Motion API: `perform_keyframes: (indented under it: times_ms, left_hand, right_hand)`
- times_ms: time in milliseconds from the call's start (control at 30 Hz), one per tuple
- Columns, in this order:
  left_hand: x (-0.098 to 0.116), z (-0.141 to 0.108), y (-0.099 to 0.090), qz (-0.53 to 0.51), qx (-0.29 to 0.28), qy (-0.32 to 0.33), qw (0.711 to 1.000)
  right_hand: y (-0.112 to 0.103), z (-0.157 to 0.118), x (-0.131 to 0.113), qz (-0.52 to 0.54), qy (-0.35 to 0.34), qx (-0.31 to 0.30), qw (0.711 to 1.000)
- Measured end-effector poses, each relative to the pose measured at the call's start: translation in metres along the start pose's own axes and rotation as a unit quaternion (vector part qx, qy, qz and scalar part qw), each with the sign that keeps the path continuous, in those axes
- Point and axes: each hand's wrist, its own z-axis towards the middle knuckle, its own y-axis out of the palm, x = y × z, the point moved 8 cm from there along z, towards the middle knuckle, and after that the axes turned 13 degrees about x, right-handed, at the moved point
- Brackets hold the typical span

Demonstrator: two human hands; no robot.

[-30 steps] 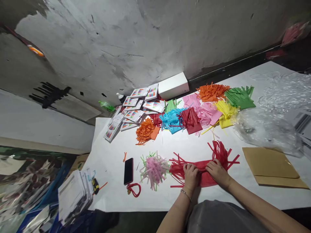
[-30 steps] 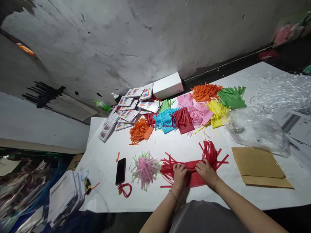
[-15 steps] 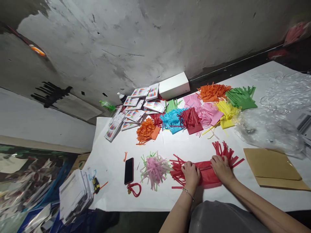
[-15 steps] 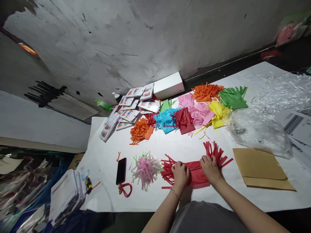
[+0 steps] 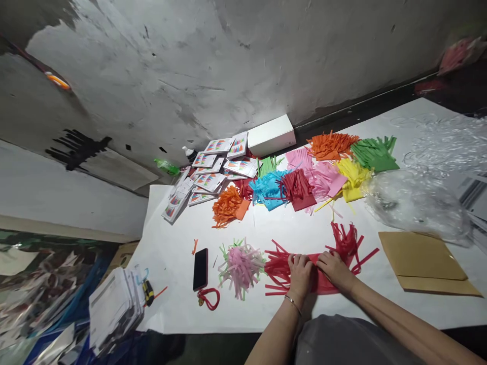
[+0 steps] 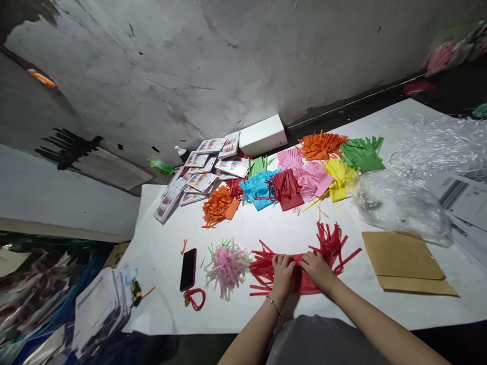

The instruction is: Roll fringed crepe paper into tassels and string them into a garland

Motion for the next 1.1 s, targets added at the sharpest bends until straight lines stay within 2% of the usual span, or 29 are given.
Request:
perform_keyframes:
  times_ms: [100,167,300,400,567,700,833,1100]
  left_hand:
    - [-0.004,0.0,0.003,-0.007,-0.008,0.002,1.0]
    - [-0.007,0.0,0.003,-0.011,-0.016,0.002,1.0]
    - [-0.007,-0.002,0.001,-0.01,-0.033,-0.01,0.999]
    - [-0.004,-0.002,-0.001,0.005,-0.041,-0.042,0.998]
    - [-0.003,0.005,-0.002,0.049,-0.05,-0.116,0.991]
    - [-0.006,0.011,-0.001,0.065,-0.058,-0.132,0.987]
    - [-0.004,0.01,-0.001,0.066,-0.057,-0.095,0.992]
    - [0.014,-0.003,0.002,0.031,-0.061,0.081,0.994]
  right_hand:
    - [0.001,-0.003,0.002,0.006,-0.011,0.001,1.0]
    - [-0.006,-0.007,0.011,0.006,-0.008,0.004,1.0]
    - [-0.026,-0.014,0.029,-0.009,0.026,0.015,1.0]
    - [-0.034,-0.012,0.033,-0.032,0.061,0.017,0.997]
    - [-0.034,-0.004,0.032,-0.094,0.113,0.007,0.989]
    - [-0.03,-0.002,0.03,-0.127,0.116,-0.01,0.985]
    - [-0.027,-0.004,0.031,-0.152,0.125,-0.013,0.98]
    - [-0.028,0.006,0.031,-0.154,0.109,-0.006,0.982]
